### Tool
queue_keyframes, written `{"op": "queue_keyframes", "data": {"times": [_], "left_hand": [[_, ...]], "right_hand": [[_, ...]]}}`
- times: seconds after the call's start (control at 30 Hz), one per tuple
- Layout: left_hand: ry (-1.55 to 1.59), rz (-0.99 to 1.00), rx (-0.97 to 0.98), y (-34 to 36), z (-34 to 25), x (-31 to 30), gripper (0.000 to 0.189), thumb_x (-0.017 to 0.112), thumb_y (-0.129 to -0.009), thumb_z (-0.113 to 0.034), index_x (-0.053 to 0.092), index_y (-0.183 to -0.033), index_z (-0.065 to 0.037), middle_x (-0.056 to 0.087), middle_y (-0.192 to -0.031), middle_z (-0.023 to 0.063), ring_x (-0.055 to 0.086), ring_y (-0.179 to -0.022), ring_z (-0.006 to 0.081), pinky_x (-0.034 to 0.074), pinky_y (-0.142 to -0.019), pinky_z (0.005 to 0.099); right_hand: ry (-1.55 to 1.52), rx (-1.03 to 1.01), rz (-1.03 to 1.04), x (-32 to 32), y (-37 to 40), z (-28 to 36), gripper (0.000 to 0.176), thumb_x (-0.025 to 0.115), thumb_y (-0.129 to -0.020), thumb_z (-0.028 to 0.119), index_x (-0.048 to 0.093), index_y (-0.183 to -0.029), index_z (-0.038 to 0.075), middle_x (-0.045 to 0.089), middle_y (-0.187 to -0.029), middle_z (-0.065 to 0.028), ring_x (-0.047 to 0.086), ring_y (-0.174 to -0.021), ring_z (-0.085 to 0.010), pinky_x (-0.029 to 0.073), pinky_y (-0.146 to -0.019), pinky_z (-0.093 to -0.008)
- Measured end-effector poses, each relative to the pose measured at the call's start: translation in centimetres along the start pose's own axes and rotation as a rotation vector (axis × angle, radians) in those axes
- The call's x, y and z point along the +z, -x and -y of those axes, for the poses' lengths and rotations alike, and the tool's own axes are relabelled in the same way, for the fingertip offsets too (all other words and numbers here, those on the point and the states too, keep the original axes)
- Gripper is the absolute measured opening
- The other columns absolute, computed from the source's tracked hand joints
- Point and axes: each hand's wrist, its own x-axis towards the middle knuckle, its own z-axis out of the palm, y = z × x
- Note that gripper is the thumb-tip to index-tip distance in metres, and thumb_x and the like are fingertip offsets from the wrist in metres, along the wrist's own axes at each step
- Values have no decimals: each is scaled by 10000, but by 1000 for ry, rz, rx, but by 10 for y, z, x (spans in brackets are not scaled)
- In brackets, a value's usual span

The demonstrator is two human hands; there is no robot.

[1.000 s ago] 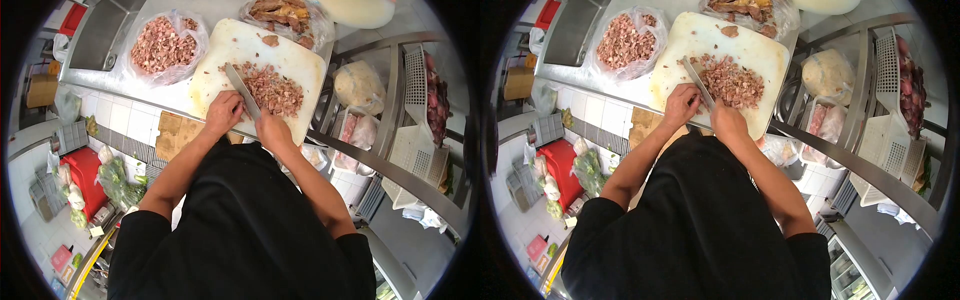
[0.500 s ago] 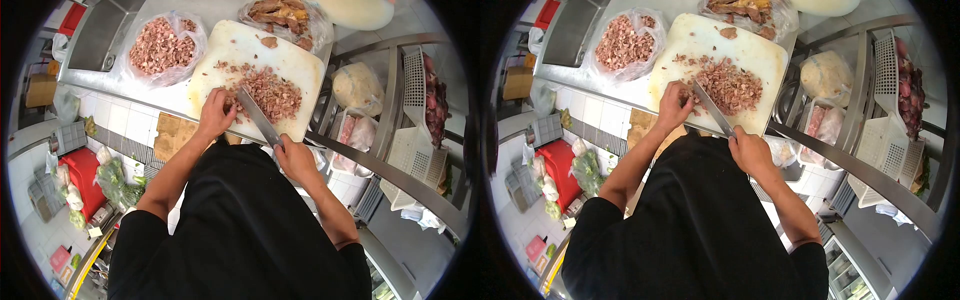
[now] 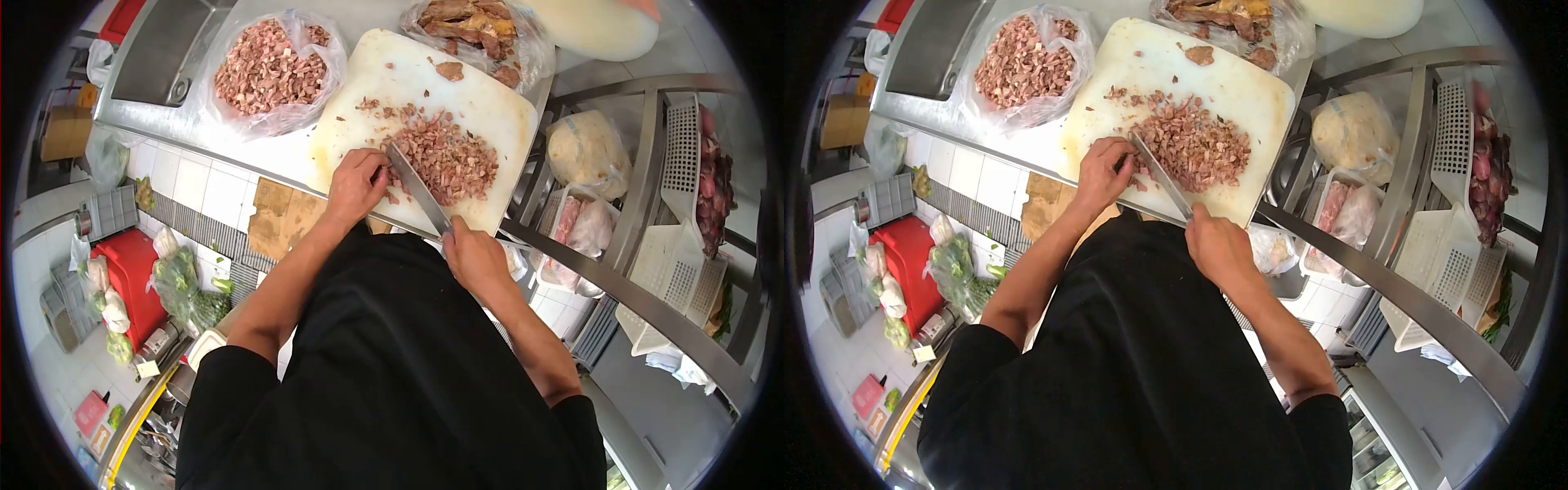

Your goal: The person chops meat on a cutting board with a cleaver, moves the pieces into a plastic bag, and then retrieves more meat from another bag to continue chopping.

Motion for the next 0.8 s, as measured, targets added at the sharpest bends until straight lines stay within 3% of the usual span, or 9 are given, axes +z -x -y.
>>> {"op": "queue_keyframes", "data": {"times": [0.13, 0.2, 0.23, 0.27, 0.33, 0.43, 0.6, 0.67, 0.8], "left_hand": [[40, 52, -17, -3, 6, -8, 186, 706, -845, -93, 716, -1024, -45, 694, -1068, 132, 652, -1016, 346, 524, -903, 437], [-141, -90, 49, -19, 15, -9, 230, 706, -851, -126, 700, -1053, -18, 677, -1113, 168, 621, -1061, 385, 485, -973, 501], [-184, -83, -4, -30, 22, -10, 411, 692, -915, -249, 652, -1236, 4, 612, -1313, 232, 552, -1233, 425, 399, -1094, 545], [-179, -81, 2, -43, 27, -4, 411, 692, -915, -249, 652, -1236, 4, 612, -1313, 232, 552, -1233, 425, 399, -1094, 545], [-393, -35, 65, -70, 36, 6, 622, 602, -1000, -417, 532, -1431, 26, 480, -1505, 270, 424, -1410, 433, 302, -1195, 542], [-295, 99, 41, -118, 39, 28, 747, 471, -1049, -542, 422, -1538, 21, 346, -1628, 269, 292, -1521, 422, 196, -1259, 542], [-353, 344, 141, -134, 2, 58, 690, 516, -1041, -535, 535, -1469, 6, 357, -1628, 273, 282, -1534, 437, 193, -1276, 520], [-89, 677, 249, -120, -21, 50, 608, 576, -1023, -479, 582, -1426, -24, 415, -1596, 256, 320, -1516, 427, 243, -1261, 517], [76, 677, 143, -76, -59, 17, 554, 671, -967, -408, 613, -1382, -46, 478, -1539, 259, 353, -1491, 436, 286, -1241, 522]], "right_hand": [[-6, 47, 18, -5, -18, 4, 254, 538, -1023, 255, 585, -1104, 19, 698, -810, -276, 691, -778, -475, 529, -725, -591], [-133, 63, -67, -19, -15, -5, 289, 538, -1022, 275, 591, -1168, 31, 704, -806, -257, 693, -776, -467, 523, -726, -586], [-127, 128, -74, -26, -13, -11, 322, 560, -1013, 308, 609, -1177, 35, 706, -802, -248, 693, -779, -467, 520, -730, -574], [-127, 134, -79, -28, -10, -22, 322, 560, -1013, 308, 609, -1177, 35, 706, -802, -248, 693, -779, -467, 520, -730, -574], [-191, 198, -283, -27, -5, -47, 348, 577, -1004, 335, 628, -1132, 16, 703, -796, -253, 690, -787, -477, 519, -740, -570], [-173, 305, -357, -31, 5, -79, 356, 583, -1000, 345, 649, -1140, 24, 707, -820, -260, 685, -810, -492, 516, -745, -568], [-90, 409, -431, -24, 13, -113, 307, 569, -1007, 325, 647, -1148, 63, 717, -852, -261, 686, -829, -499, 519, -754, -573], [-38, 400, -463, -14, 9, -115, 299, 573, -1004, 321, 650, -1151, 72, 719, -854, -256, 692, -831, -490, 524, -757, -570], [4, 348, -422, -2, -8, -96, 282, 592, -990, 314, 659, -1149, 90, 726, -858, -236, 705, -826, -461, 535, -760, -562]]}}
